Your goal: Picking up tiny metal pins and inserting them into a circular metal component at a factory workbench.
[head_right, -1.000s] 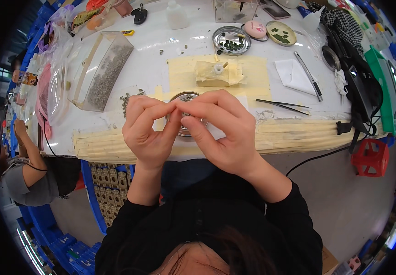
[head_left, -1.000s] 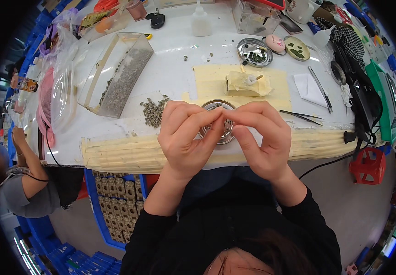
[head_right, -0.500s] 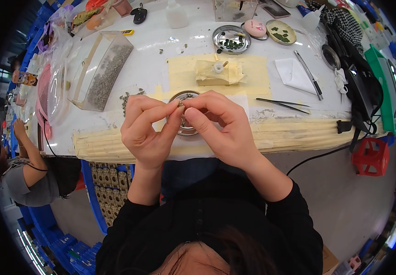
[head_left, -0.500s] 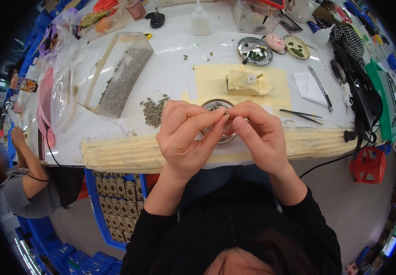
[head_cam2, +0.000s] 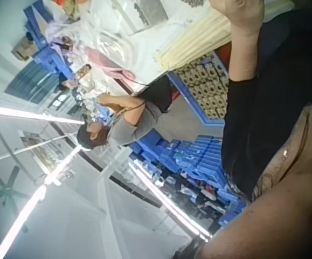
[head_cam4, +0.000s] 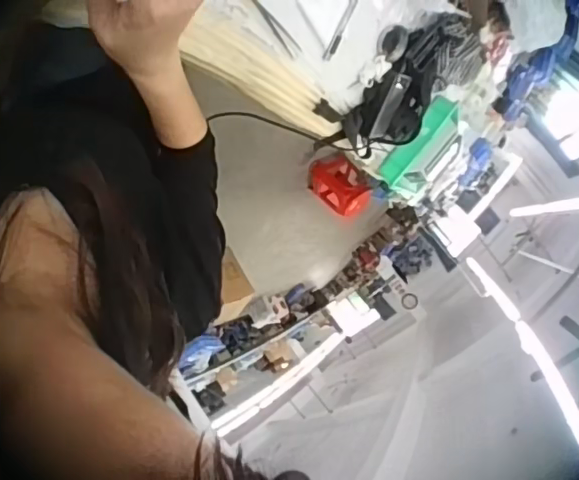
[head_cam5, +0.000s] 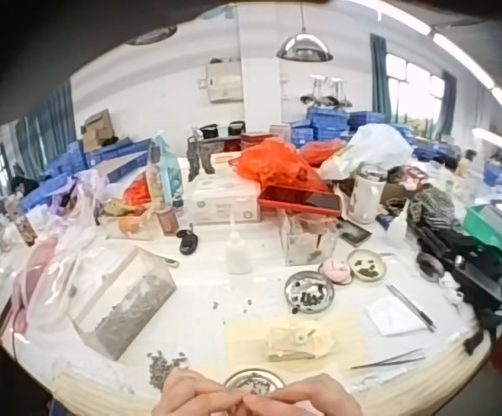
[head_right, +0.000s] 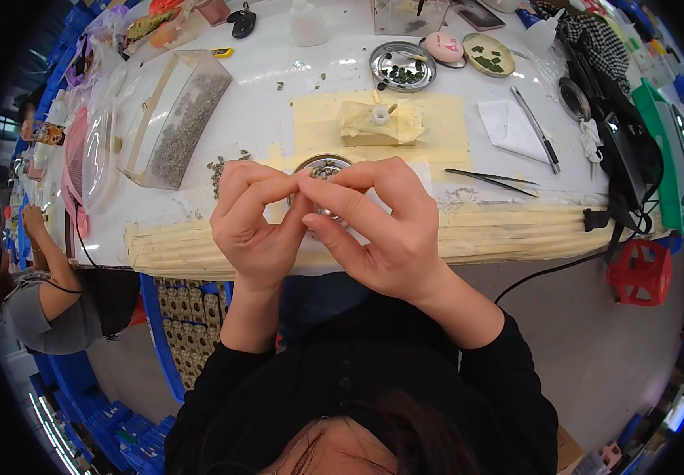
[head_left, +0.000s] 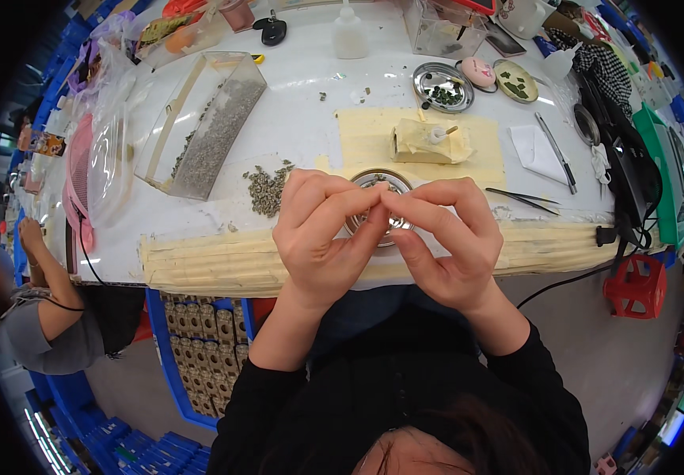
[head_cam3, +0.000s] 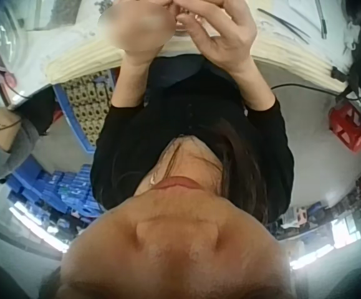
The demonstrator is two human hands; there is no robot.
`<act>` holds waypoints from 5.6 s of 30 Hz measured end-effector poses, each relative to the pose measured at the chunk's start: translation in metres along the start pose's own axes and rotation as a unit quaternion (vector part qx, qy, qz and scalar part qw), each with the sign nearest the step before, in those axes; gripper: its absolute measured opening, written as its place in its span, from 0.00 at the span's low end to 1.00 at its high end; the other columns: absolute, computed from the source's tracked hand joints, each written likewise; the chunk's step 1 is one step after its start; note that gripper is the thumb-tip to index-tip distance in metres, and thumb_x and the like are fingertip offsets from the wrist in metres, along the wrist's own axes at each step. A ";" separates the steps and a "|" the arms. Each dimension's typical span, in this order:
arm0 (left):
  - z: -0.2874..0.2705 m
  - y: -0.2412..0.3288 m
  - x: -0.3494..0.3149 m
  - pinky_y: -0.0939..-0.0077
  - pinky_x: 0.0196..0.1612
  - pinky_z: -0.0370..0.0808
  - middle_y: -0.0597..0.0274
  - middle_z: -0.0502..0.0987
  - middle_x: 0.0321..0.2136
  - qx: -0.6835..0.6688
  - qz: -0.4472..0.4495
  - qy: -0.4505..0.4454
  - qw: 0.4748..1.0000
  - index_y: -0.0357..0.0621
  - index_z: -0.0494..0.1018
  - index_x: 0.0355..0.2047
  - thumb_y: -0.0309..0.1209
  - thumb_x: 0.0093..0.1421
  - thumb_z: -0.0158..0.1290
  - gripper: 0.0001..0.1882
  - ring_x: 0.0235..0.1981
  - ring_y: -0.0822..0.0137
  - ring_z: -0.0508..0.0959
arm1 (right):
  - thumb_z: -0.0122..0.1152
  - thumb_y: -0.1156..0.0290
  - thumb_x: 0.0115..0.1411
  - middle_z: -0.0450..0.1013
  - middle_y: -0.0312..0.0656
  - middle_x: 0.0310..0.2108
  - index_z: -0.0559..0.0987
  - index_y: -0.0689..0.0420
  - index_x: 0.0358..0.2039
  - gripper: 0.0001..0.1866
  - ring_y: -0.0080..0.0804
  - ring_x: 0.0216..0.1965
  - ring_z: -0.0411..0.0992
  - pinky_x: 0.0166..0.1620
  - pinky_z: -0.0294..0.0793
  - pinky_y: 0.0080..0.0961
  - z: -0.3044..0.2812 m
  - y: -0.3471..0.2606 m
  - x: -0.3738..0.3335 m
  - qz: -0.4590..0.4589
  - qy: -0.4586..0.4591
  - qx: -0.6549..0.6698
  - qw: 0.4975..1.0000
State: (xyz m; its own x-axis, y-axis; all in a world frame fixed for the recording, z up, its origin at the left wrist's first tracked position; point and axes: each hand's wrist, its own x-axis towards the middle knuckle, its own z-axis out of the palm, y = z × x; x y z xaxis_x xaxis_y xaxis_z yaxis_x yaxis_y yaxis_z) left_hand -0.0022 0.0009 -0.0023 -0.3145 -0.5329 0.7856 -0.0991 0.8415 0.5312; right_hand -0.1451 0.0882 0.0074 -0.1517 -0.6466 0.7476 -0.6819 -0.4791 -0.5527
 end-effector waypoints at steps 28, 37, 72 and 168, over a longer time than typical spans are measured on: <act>0.001 0.000 0.002 0.75 0.30 0.67 0.69 0.77 0.26 -0.019 0.036 -0.003 0.999 0.45 0.83 0.33 0.19 0.43 0.69 0.15 0.27 0.68 0.73 | 0.61 0.75 0.66 0.77 0.36 0.36 0.78 0.65 0.45 0.10 0.19 0.37 0.75 0.42 0.76 0.19 0.003 0.004 -0.008 0.336 -0.018 0.443 0.831; 0.000 0.002 0.001 0.74 0.33 0.66 0.67 0.77 0.25 -0.021 0.031 0.000 0.999 0.43 0.83 0.33 0.17 0.42 0.69 0.15 0.27 0.67 0.72 | 0.66 0.78 0.60 0.77 0.41 0.34 0.82 0.64 0.39 0.07 0.22 0.33 0.77 0.35 0.73 0.17 0.001 0.005 -0.003 0.133 -0.018 0.099 0.986; 0.001 0.000 0.002 0.75 0.30 0.68 0.68 0.77 0.25 -0.019 0.041 0.004 0.999 0.45 0.83 0.33 0.18 0.42 0.68 0.16 0.26 0.67 0.73 | 0.68 0.78 0.57 0.79 0.41 0.28 0.84 0.63 0.37 0.07 0.26 0.28 0.75 0.32 0.72 0.21 0.007 0.005 -0.002 0.153 0.029 0.138 0.978; -0.055 -0.017 0.028 0.80 0.37 0.74 0.62 0.81 0.29 -0.215 -0.334 -0.113 0.911 0.36 0.79 0.33 0.27 0.62 0.60 0.05 0.31 0.74 0.78 | 0.63 0.71 0.61 0.71 0.37 0.22 0.84 0.59 0.33 0.06 0.33 0.26 0.64 0.31 0.63 0.27 -0.016 0.011 -0.012 0.094 -0.040 0.006 0.995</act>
State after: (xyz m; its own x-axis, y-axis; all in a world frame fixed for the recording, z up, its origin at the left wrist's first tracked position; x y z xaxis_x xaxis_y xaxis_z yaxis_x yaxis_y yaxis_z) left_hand 0.0424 -0.0331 0.0287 -0.5101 -0.8404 0.1831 0.0244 0.1987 0.9798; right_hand -0.1626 0.1006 -0.0019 -0.2172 -0.7706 0.5992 -0.6380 -0.3525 -0.6846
